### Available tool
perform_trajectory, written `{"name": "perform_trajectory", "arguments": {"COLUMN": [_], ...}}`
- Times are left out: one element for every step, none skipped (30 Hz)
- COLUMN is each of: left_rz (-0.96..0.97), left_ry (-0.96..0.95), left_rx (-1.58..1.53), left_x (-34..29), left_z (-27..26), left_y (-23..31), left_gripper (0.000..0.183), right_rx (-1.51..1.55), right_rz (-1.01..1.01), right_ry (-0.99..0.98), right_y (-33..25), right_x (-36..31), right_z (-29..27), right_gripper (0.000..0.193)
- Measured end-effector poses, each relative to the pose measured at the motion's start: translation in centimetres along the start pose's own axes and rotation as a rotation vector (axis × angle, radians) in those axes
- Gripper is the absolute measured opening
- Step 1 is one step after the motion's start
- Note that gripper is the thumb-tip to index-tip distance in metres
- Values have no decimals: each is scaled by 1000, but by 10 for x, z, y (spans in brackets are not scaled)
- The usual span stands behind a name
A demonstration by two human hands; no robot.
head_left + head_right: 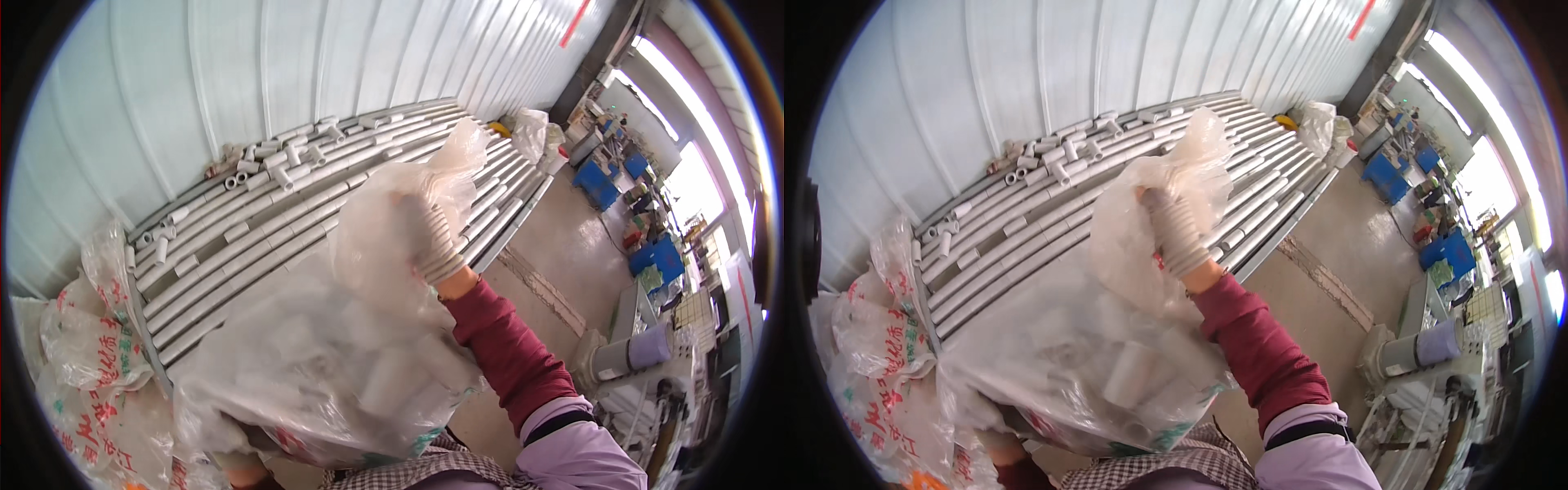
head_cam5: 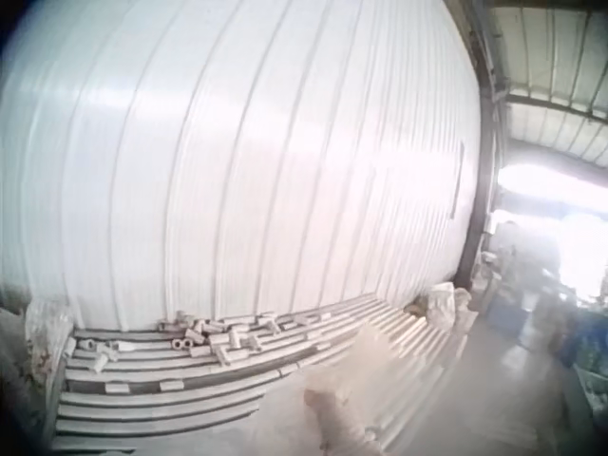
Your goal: Operating a coating machine for plastic pipes and organizing plastic connectors in a manufacturing facility.
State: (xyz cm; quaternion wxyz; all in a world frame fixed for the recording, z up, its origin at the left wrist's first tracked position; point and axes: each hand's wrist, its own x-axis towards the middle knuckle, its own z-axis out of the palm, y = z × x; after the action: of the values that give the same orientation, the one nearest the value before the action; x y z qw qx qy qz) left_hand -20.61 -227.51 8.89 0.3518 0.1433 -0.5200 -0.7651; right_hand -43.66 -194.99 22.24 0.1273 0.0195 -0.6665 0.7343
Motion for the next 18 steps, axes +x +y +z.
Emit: {"name": "perform_trajectory", "arguments": {"left_rz": [239,467,458,438,431,364,244,27,-259,-524,-560,-626,-661,-706,-675,-495,-206,-40], "left_ry": [-123,-262,-361,-472,-486,-464,-451,-303,1,137,77,222,114,3,-78,-4,37,25], "left_rx": [400,805,847,884,880,834,750,768,-106,-448,-287,-186,-131,-80,152,358,582,729], "left_x": [12,21,41,66,96,132,165,198,224,232,254,253,251,247,222,194,165,124], "left_z": [6,13,50,92,116,142,174,126,91,133,101,101,93,87,91,75,56,59], "left_y": [0,0,10,16,-6,-44,-85,-94,-133,-133,-134,-128,-116,-107,-88,-71,-59,-56], "left_gripper": [37,34,36,37,40,43,46,49,66,52,63,63,66,68,69,68,62,59], "right_rx": [183,-152,-122,-99,107,311,476,341,23,-321,-692,-1078,-968,-866,-675,-467,-521,-673], "right_rz": [358,344,455,570,548,530,515,740,601,434,250,34,6,-13,14,28,-134,97], "right_ry": [98,71,114,167,93,30,-25,-82,-284,-413,-645,-834,-706,-574,-509,-454,-471,-444], "right_y": [6,20,41,74,139,190,226,200,194,194,169,147,149,150,150,147,161,152], "right_x": [4,13,47,85,126,167,209,174,177,191,190,190,182,161,130,94,60,22], "right_z": [1,-15,-19,-26,-72,-130,-203,-91,-78,-112,-102,-112,-136,-161,-184,-199,-219,-229], "right_gripper": [33,34,36,40,42,45,48,51,50,49,52,55,67,81,85,89,97,112]}}
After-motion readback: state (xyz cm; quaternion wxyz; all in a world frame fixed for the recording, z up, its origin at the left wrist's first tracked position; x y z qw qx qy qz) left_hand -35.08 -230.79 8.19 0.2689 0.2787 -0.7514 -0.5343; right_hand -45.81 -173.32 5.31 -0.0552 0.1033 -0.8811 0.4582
